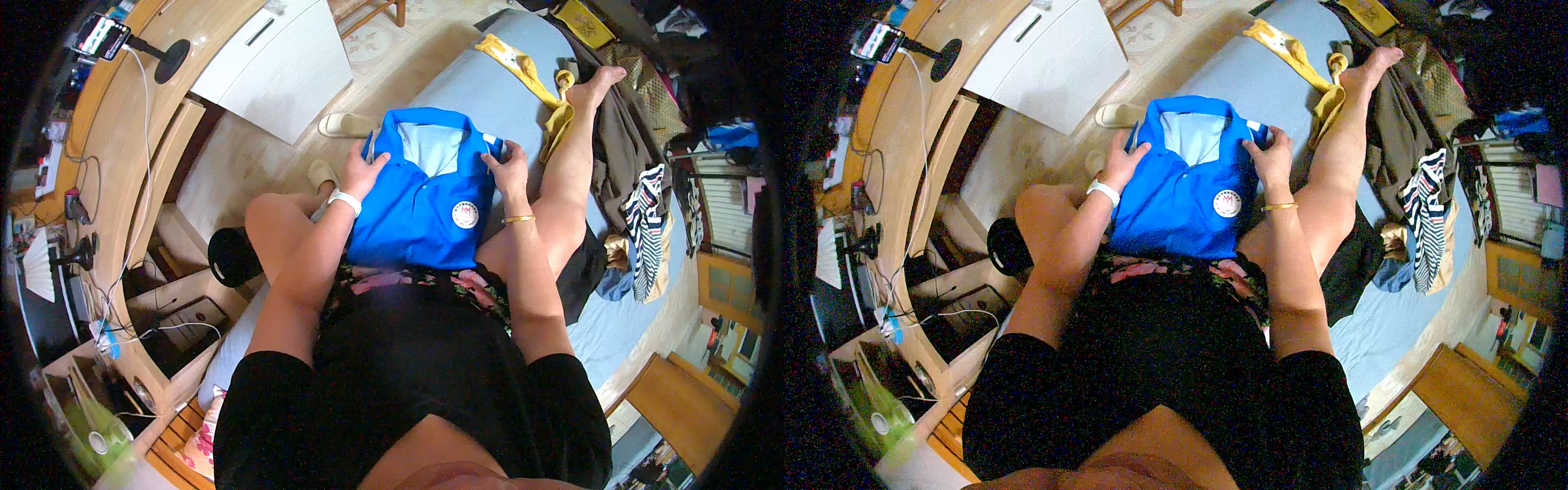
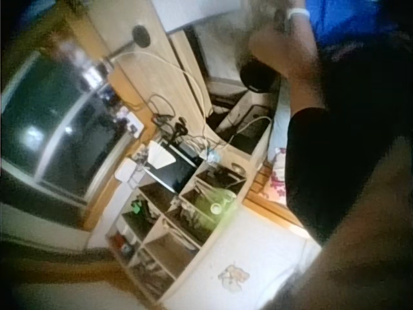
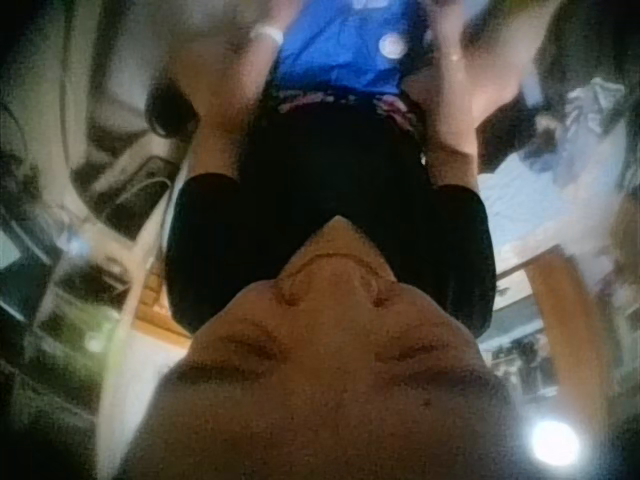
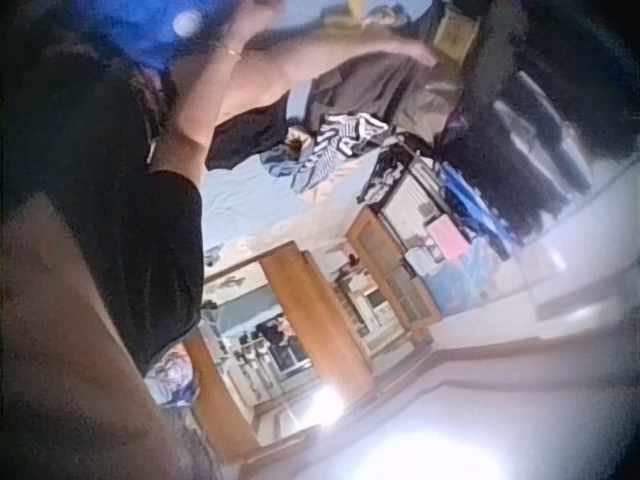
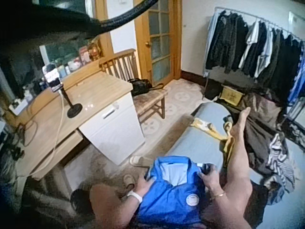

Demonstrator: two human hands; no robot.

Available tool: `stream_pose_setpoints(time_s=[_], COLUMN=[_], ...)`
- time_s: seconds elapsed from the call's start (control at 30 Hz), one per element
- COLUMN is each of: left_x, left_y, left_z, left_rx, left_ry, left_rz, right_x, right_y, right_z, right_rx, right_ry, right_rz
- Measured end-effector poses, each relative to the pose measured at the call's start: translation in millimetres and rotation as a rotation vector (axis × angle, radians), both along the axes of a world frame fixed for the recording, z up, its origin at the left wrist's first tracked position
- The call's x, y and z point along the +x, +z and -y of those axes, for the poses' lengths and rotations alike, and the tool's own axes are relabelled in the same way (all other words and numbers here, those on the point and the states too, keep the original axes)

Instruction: The person picks up a pair of shorts and a polo shirt from the floor, lays them out on a bed, and folds them.

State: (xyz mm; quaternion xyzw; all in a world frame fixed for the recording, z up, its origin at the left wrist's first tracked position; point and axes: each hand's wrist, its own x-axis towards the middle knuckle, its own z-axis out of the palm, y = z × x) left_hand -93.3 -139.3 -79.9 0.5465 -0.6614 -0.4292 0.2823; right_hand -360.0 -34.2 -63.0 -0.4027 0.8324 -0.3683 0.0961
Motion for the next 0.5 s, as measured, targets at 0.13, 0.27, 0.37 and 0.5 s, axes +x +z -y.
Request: stream_pose_setpoints(time_s=[0.13, 0.27, 0.37, 0.5], left_x=[18.7, 14.1, -6.9, -16.3], left_y=[-37.5, -42.5, 0.1, 34.3], left_z=[19.4, 32.6, 22.4, 22.5], left_rx=[0.332, 0.371, 0.362, 0.332], left_ry=[0.051, 0.116, 0.119, 0.000], left_rz=[0.003, -0.316, -0.382, -0.522], right_x=[12.1, 27.0, 30.9, 16.6], right_y=[21.5, 21.4, 23.0, 42.6], right_z=[5.6, 10.4, 8.1, 16.0], right_rx=[0.107, 0.266, 0.084, -0.072], right_ry=[-0.149, -0.051, -0.011, 0.063], right_rz=[0.402, 0.454, 0.629, 0.592])
